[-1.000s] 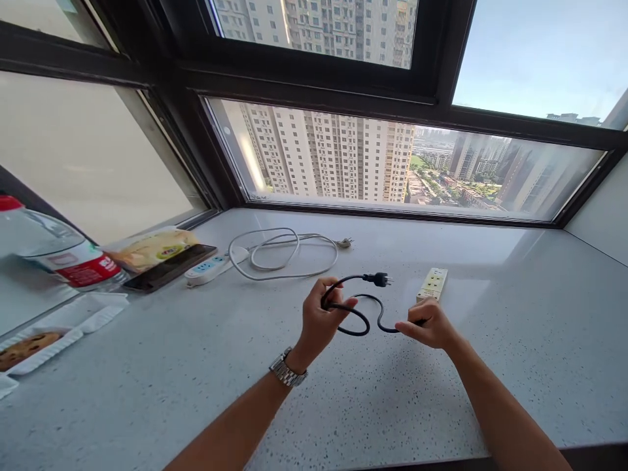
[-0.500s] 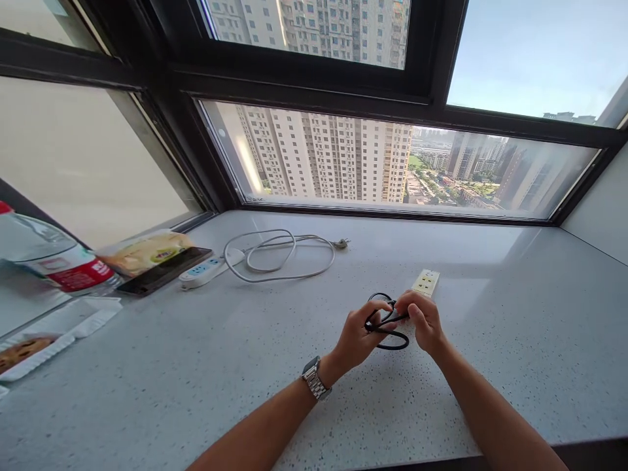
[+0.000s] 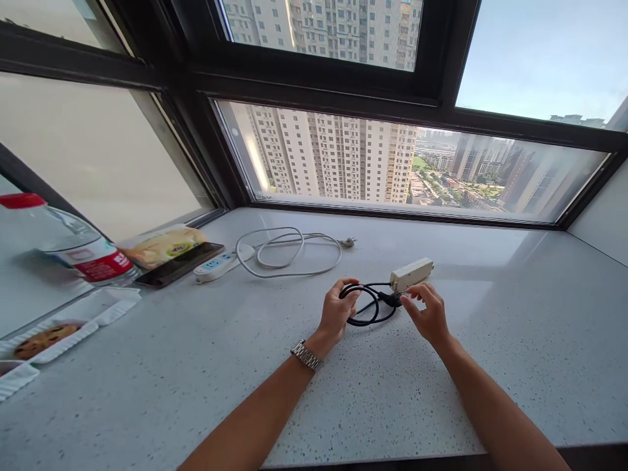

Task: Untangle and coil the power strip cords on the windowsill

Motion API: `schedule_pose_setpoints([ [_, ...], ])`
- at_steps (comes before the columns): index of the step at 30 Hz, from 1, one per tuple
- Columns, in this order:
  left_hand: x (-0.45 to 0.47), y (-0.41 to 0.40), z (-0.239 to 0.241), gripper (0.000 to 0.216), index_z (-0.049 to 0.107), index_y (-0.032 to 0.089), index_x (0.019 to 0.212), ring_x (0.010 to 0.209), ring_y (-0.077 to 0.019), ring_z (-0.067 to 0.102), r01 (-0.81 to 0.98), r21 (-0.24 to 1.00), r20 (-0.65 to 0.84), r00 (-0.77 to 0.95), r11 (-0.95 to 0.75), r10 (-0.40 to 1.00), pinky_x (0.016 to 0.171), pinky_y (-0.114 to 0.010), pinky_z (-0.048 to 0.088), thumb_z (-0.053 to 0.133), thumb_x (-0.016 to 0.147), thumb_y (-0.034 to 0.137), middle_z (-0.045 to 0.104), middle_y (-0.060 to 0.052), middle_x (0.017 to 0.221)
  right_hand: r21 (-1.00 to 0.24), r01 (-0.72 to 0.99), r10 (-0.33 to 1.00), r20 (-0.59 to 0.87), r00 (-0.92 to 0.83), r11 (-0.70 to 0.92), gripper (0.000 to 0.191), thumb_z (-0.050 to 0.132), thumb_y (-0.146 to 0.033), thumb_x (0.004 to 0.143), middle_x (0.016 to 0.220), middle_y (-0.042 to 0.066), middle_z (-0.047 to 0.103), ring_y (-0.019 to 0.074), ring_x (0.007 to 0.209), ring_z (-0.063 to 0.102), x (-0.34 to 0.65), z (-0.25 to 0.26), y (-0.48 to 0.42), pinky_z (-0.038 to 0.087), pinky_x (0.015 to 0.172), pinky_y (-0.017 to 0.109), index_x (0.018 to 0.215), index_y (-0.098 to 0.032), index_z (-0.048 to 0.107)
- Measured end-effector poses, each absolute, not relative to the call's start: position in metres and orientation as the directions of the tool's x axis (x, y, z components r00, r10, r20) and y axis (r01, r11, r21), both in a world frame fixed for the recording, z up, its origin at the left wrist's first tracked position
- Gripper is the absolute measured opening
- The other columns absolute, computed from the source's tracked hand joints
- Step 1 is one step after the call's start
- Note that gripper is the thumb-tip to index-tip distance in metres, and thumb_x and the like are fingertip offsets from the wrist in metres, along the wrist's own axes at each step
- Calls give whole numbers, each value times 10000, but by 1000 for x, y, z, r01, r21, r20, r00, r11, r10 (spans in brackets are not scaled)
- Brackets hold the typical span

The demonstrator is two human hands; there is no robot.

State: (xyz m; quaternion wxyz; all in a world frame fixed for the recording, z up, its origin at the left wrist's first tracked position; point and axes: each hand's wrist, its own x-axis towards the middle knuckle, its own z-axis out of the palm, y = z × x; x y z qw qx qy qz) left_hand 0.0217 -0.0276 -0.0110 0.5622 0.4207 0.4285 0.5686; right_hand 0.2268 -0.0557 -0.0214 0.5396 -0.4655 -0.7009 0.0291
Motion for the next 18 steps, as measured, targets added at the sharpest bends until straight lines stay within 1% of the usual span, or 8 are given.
schedule_pose_setpoints([
  [3,20,-23,-14,444,537,145,922,362,-27,323,-261,963,-77,-43,63,996,364,-172,303,734,583,354,406,113,525,-579,677,730,678,91,454,340,511,-514,901,741,53,575,186,667,525,229,-27,-53,418,569,285,860,-190,602],
  [5,17,-19,-15,440,541,144,932,368,-54,382,-195,976,-104,-50,92,993,371,-183,342,729,605,369,409,109,495,-568,709,743,663,94,418,386,500,-546,896,858,90,611,215,750,558,228,-31,-51,449,600,304,967,-184,610],
  [7,13,-15,-16,400,544,150,942,378,-78,431,-76,989,-127,-37,124,991,382,-188,378,701,654,380,427,96,474,-513,744,735,677,43,429,451,490,-577,894,1024,132,619,265,921,571,224,-35,-50,480,722,361,1091,-185,595],
  [9,9,-11,-15,350,552,154,929,402,-99,481,28,988,-154,-3,154,988,405,-200,425,676,689,376,452,78,475,-434,777,718,695,-33,456,494,471,-586,903,1174,150,589,302,1087,530,218,-38,-49,454,859,420,1192,-197,568],
  [11,5,-8,-14,307,561,153,877,415,-106,500,88,982,-172,46,168,984,415,-210,448,676,691,368,457,68,487,-371,800,709,699,-94,472,489,430,-565,932,1260,144,564,310,1187,483,213,-39,-46,412,938,441,1246,-211,553],
  [13,2,-6,-11,267,560,152,792,396,-94,470,137,977,-177,100,163,979,390,-203,429,681,683,364,436,69,492,-343,814,705,700,-111,469,469,372,-527,967,1302,133,555,301,1246,450,213,-40,-41,383,980,445,1267,-215,553],
  [15,0,-6,-9,236,552,156,728,360,-74,400,208,966,-188,160,153,969,352,-191,381,669,683,356,397,80,480,-332,827,703,704,-104,454,472,329,-496,989,1332,128,545,295,1285,423,219,-41,-34,361,1011,457,1285,-202,552],
  [18,1,-8,-8,174,569,159,684,321,-65,310,346,930,-219,248,125,944,326,-193,317,635,688,320,344,93,436,-332,844,725,682,-94,422,494,302,-478,999,1376,126,515,297,1329,380,230,-44,-25,342,1038,477,1309,-180,545],
])
